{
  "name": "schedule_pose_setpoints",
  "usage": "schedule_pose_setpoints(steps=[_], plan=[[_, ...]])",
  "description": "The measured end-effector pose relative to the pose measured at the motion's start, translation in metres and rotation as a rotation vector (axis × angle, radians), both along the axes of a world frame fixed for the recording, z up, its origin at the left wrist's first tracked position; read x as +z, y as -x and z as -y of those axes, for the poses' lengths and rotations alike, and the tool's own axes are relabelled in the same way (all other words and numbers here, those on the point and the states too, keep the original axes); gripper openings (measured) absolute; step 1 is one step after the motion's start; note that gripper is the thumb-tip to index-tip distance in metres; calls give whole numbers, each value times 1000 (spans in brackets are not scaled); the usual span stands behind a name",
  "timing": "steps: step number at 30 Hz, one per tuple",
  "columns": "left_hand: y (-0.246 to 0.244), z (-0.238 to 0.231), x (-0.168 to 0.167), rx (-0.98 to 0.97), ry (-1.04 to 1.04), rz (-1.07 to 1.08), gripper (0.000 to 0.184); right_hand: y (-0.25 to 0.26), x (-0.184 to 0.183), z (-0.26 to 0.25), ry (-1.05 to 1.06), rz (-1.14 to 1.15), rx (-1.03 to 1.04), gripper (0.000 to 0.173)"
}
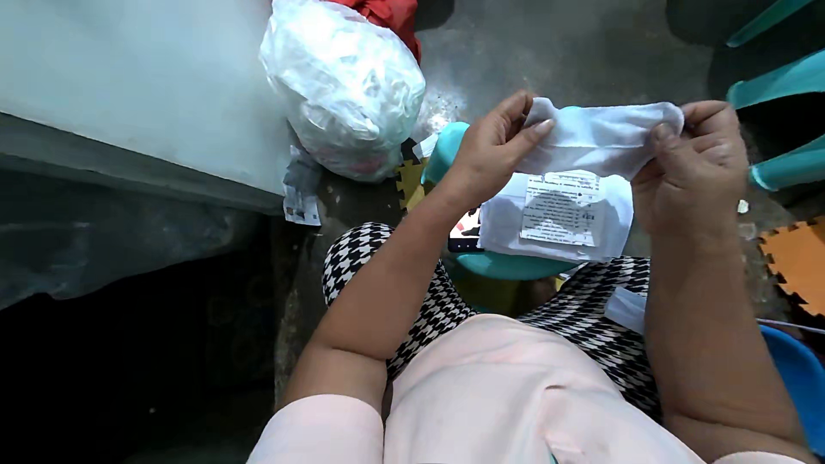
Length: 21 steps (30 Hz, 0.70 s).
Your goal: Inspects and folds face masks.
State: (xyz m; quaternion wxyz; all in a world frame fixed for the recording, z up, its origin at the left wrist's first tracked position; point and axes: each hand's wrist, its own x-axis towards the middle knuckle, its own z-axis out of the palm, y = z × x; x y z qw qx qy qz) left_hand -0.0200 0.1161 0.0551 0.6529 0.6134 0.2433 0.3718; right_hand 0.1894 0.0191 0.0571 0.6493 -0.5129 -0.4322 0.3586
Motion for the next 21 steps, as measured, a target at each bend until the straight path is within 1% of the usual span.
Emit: schedule_pose_setpoints(steps=[7,12,17,19,21], plan=[[3,-6,-7,33,93,-43,13,-5,-7,2,17,-18,12,32],[2,-10,-5,64,123,-49,12,-11,-7,-5,-78,-9,13,30],[1,-18,7,84,-2,6,12,-14,-2,-8,-237,37,30,31],[2,-20,11,71,-9,38,12,-17,1,-8,-282,83,51,32],[3,-20,14,52,3,55,12,-21,0,-8,-283,102,75,32]])
